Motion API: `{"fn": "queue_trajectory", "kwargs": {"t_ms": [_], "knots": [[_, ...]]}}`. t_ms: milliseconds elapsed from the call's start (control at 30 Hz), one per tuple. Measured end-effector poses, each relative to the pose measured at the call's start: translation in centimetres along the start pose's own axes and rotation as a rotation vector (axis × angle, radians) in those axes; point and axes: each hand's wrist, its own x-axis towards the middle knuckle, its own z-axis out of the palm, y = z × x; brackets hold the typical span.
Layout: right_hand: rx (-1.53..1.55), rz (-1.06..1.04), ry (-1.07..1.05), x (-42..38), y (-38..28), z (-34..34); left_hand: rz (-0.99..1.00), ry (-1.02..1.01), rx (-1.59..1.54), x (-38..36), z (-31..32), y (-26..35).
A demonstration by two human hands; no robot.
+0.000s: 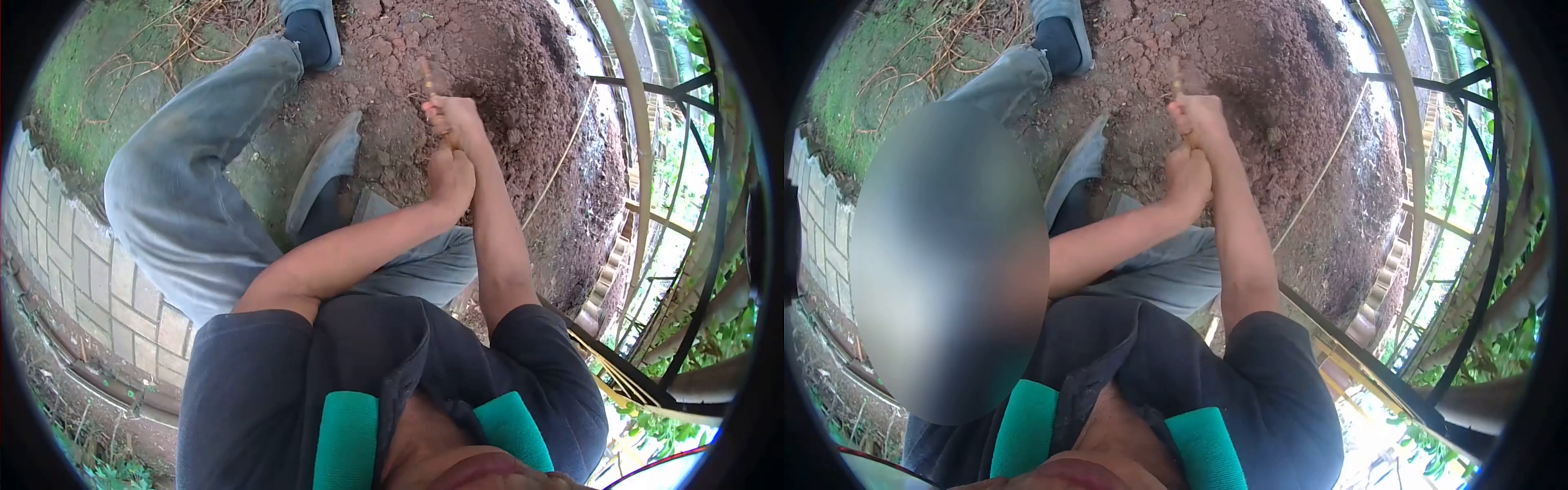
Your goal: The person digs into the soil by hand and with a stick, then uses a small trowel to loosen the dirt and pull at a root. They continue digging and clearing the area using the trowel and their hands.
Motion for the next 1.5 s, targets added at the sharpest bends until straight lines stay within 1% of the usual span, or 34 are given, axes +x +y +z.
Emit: {"fn": "queue_trajectory", "kwargs": {"t_ms": [33, 133, 200, 267, 333, 400, 433, 500, 533, 600, 633, 733, 767, 867, 900, 933, 1000, 1033, 1067, 1100, 1133, 1200, 1233, 1267, 1333, 1367, 1400, 1433, 1467, 1500], "knots": [[-0.025, 0.043, -0.065, -0.3, 0.5, 0.1, -0.043, 0.037, -0.077, -0.7, 0.4, -1.0], [0.075, 0.130, -0.148, 0.9, 1.7, 0.9, -0.159, 0.050, -0.266, -1.6, -1.0, -0.1], [0.171, 0.161, -0.131, 0.7, 1.8, 1.8, -0.242, 0.112, -0.331, -2.2, -1.9, 2.2], [0.210, 0.197, -0.124, 1.2, 1.5, 2.1, -0.325, 0.070, -0.343, -2.7, -2.7, 4.1], [0.231, 0.191, -0.095, 0.9, 1.5, 2.1, -0.413, 0.036, -0.375, -2.9, -3.1, 5.3], [0.312, 0.225, -0.075, 2.2, 1.8, 2.2, -0.443, 0.078, -0.349, -2.9, -3.7, 7.0], [0.312, 0.256, -0.068, 2.7, 2.0, 2.3, -0.466, 0.100, -0.332, -3.1, -3.9, 7.6], [0.314, 0.305, -0.056, 3.1, 1.1, 2.8, -0.580, 0.128, -0.436, -2.2, -4.0, 8.8], [0.347, 0.355, -0.068, 3.3, 0.6, 2.9, -0.636, 0.144, -0.491, -1.7, -4.1, 9.4], [0.409, 0.462, -0.087, 4.0, -0.1, 2.6, -0.686, 0.159, -0.568, -1.3, -4.2, 11.3], [0.367, 0.517, -0.243, 5.1, 0.2, 2.1, -0.710, 0.169, -0.611, -0.9, -4.3, 12.1], [0.153, 0.257, 0.021, 0.7, -2.6, 4.5, -0.661, 0.220, -0.679, 0.9, -4.1, 13.1], [0.280, 0.283, -0.061, 4.8, -0.9, 3.9, -0.712, 0.151, -0.683, 1.8, -4.7, 12.7], [0.587, 0.316, 0.218, 6.8, -0.1, 5.8, -0.685, 0.144, -0.606, 1.7, -5.7, 12.3], [0.577, 0.353, 0.209, 7.5, 0.4, 6.2, -0.712, 0.115, -0.558, 1.5, -6.7, 12.4], [0.574, 0.303, 0.249, 8.1, 1.0, 6.5, -0.722, 0.103, -0.547, 1.7, -7.2, 12.1], [0.578, 0.206, 0.328, 6.6, 0.5, 7.9, -0.740, 0.076, -0.515, 2.5, -8.2, 11.2], [0.561, 0.250, 0.288, 6.3, 0.0, 7.8, -0.752, 0.070, -0.522, 3.1, -8.3, 10.8], [0.620, 0.308, 0.267, 7.7, -0.1, 7.4, -0.754, 0.051, -0.527, 4.4, -8.0, 10.7], [0.673, 0.374, 0.254, 9.7, 1.1, 6.8, -0.769, 0.034, -0.536, 4.7, -7.9, 10.3], [0.726, 0.420, 0.228, 12.1, 1.6, 6.7, -0.758, 0.021, -0.474, 5.0, -8.2, 10.2], [0.732, 0.278, 0.331, 10.5, 1.5, 7.6, -0.711, -0.030, -0.331, 4.7, -8.6, 9.9], [0.673, 0.215, 0.312, 9.8, 1.9, 8.3, -0.618, -0.004, -0.243, 4.3, -8.8, 9.1], [0.600, 0.162, 0.301, 9.7, 3.1, 8.6, -0.523, -0.113, 0.003, 4.1, -9.9, 8.3], [0.605, 0.012, 0.452, 5.2, 3.7, 11.6, -0.336, -0.304, 0.491, 5.0, -14.0, 6.1], [0.779, -0.026, 0.423, 6.6, 5.2, 12.4, -0.283, -0.362, 0.400, 6.5, -15.8, 4.4], [0.707, -0.020, 0.370, 5.5, 5.3, 13.0, -0.244, -0.421, 0.312, 6.2, -17.2, 4.9], [0.759, -0.003, 0.224, 5.5, 6.1, 12.7, -0.431, -0.428, 0.361, 6.8, -17.9, 5.7], [0.807, 0.007, 0.072, 5.4, 6.2, 12.4, -0.482, -0.425, 0.418, 6.3, -18.0, 7.4], [0.793, -0.010, 0.050, 5.3, 6.4, 12.2, -0.429, -0.452, 0.410, 6.2, -18.3, 7.2]]}}
